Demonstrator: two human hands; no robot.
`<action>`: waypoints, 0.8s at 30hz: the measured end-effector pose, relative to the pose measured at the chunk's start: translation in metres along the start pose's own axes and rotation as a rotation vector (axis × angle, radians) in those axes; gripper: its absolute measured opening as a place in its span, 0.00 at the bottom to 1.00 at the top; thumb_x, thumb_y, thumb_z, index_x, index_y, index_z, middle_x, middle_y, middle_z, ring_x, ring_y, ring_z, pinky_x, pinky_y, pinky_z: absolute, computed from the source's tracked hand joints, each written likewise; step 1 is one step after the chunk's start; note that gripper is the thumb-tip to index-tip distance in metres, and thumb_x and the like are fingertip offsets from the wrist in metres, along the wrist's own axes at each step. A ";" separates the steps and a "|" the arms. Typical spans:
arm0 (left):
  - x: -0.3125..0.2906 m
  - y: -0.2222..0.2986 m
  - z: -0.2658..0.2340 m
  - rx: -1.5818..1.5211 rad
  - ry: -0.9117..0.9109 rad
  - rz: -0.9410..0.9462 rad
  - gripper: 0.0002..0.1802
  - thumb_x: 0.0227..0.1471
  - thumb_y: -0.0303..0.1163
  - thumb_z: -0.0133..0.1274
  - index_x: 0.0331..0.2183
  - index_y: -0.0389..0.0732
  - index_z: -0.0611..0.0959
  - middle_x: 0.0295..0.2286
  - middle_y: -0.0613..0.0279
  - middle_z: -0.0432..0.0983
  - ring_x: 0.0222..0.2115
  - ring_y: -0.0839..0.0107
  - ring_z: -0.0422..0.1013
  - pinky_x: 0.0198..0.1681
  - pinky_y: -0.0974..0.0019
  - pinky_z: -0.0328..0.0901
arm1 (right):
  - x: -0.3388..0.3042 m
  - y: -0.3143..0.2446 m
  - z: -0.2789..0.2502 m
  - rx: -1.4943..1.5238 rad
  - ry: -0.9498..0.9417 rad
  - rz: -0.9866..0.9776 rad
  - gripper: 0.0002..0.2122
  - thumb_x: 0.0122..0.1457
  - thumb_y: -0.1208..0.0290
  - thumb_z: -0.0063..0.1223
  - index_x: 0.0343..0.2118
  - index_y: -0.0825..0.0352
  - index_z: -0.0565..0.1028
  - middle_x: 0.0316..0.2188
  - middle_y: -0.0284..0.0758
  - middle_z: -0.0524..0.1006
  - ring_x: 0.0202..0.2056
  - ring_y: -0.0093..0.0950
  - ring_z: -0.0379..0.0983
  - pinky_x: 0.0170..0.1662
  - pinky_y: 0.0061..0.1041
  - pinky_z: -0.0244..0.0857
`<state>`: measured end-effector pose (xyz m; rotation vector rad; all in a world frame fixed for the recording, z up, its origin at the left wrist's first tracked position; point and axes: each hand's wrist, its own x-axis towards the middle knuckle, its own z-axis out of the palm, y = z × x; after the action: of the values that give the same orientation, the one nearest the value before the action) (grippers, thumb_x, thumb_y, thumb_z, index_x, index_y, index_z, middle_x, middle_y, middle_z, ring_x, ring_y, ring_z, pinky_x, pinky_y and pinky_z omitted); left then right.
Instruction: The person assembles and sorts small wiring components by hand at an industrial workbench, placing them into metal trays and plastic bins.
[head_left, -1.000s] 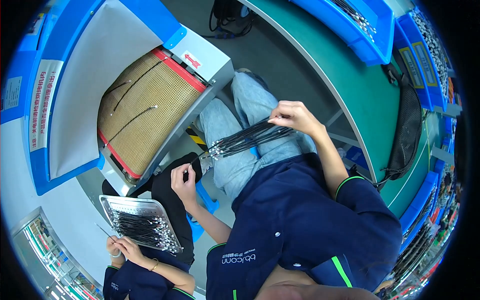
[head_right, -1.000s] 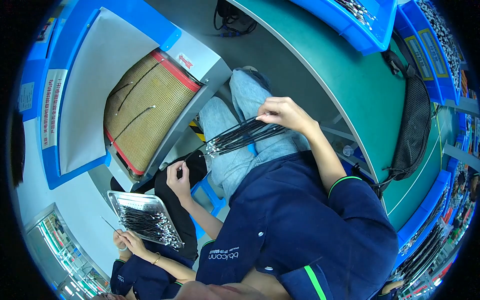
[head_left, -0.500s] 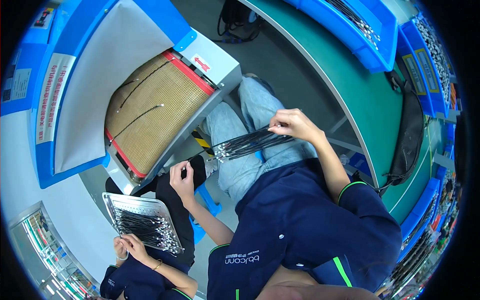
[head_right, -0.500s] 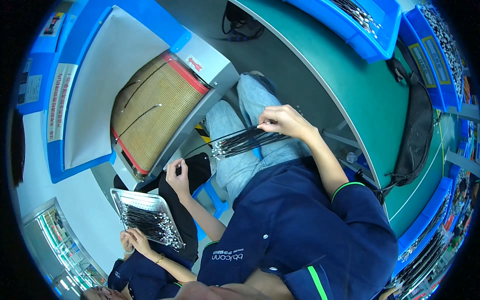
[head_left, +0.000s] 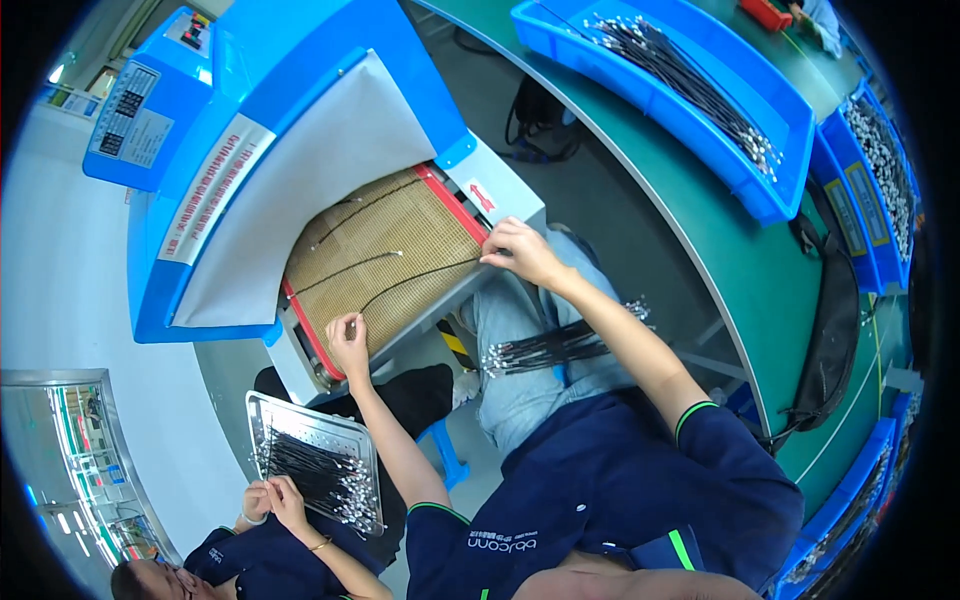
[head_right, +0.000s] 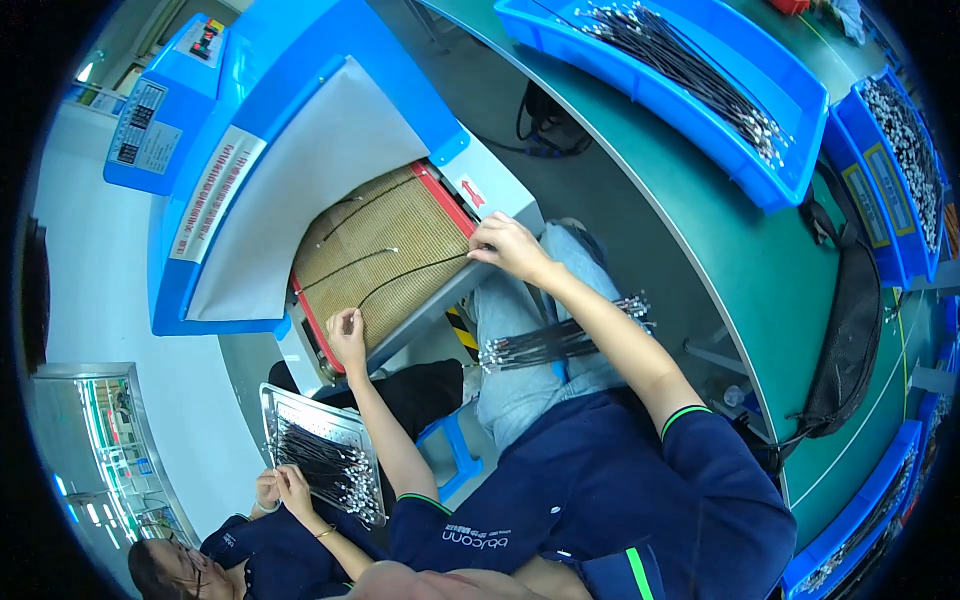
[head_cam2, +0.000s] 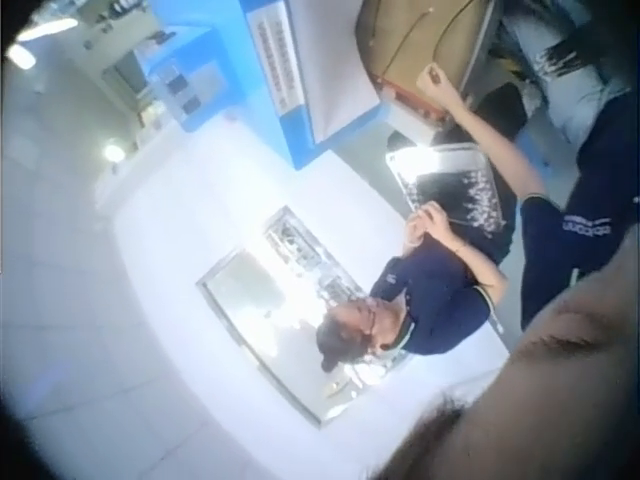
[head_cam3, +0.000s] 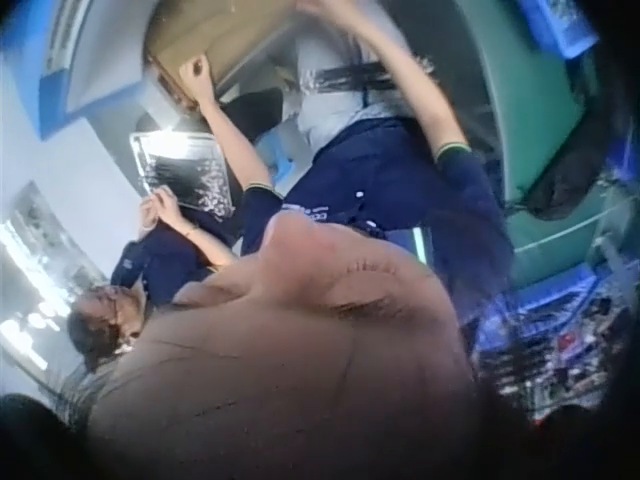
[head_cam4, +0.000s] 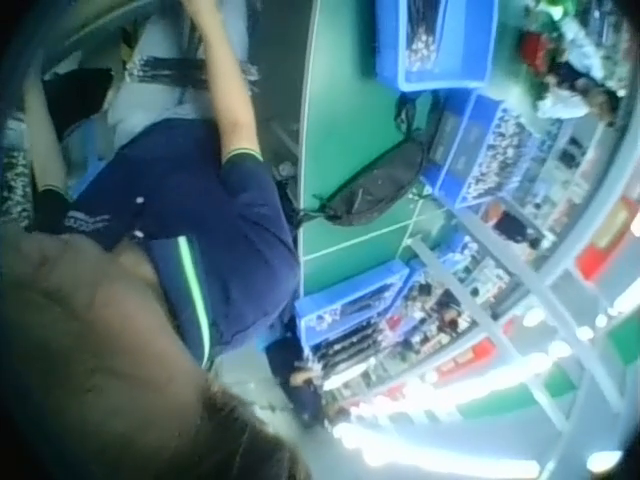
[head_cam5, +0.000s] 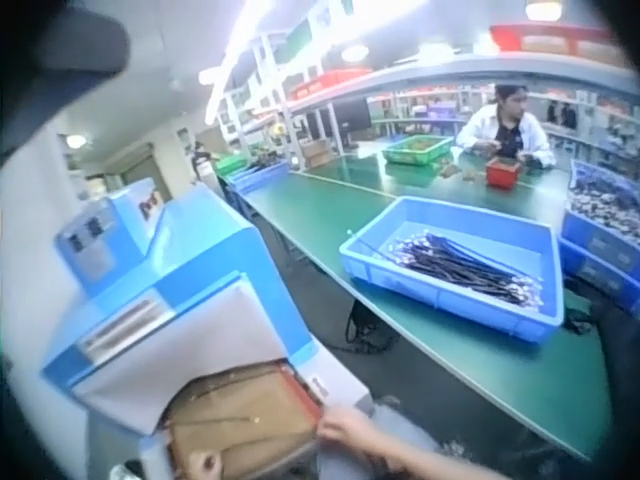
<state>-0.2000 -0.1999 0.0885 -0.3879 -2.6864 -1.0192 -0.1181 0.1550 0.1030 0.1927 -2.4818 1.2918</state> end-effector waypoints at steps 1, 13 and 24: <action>0.007 -0.004 -0.003 -0.003 0.011 0.005 0.06 0.45 0.28 0.59 0.26 0.37 0.80 0.29 0.60 0.74 0.36 0.61 0.68 0.42 0.62 0.62 | 0.012 -0.002 0.003 -0.020 0.023 -0.016 0.06 0.46 0.70 0.61 0.25 0.64 0.75 0.29 0.32 0.73 0.39 0.32 0.68 0.43 0.29 0.63; 0.042 -0.033 0.007 0.016 0.085 0.044 0.05 0.45 0.28 0.58 0.27 0.38 0.80 0.35 0.57 0.74 0.41 0.61 0.67 0.47 0.62 0.60 | 0.062 0.009 0.032 -0.221 0.026 -0.017 0.07 0.43 0.69 0.61 0.23 0.63 0.75 0.33 0.32 0.71 0.42 0.33 0.66 0.49 0.32 0.57; -0.013 0.034 0.014 0.026 0.237 0.069 0.14 0.51 0.25 0.51 0.42 0.36 0.76 0.42 0.53 0.70 0.45 0.56 0.66 0.51 0.57 0.59 | -0.065 -0.013 -0.026 -0.115 0.032 0.029 0.10 0.49 0.73 0.56 0.36 0.64 0.72 0.37 0.38 0.69 0.44 0.38 0.65 0.48 0.34 0.61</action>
<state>-0.1788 -0.1676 0.0949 -0.3302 -2.4555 -0.9460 -0.0482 0.1665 0.1040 0.1068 -2.5312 1.1497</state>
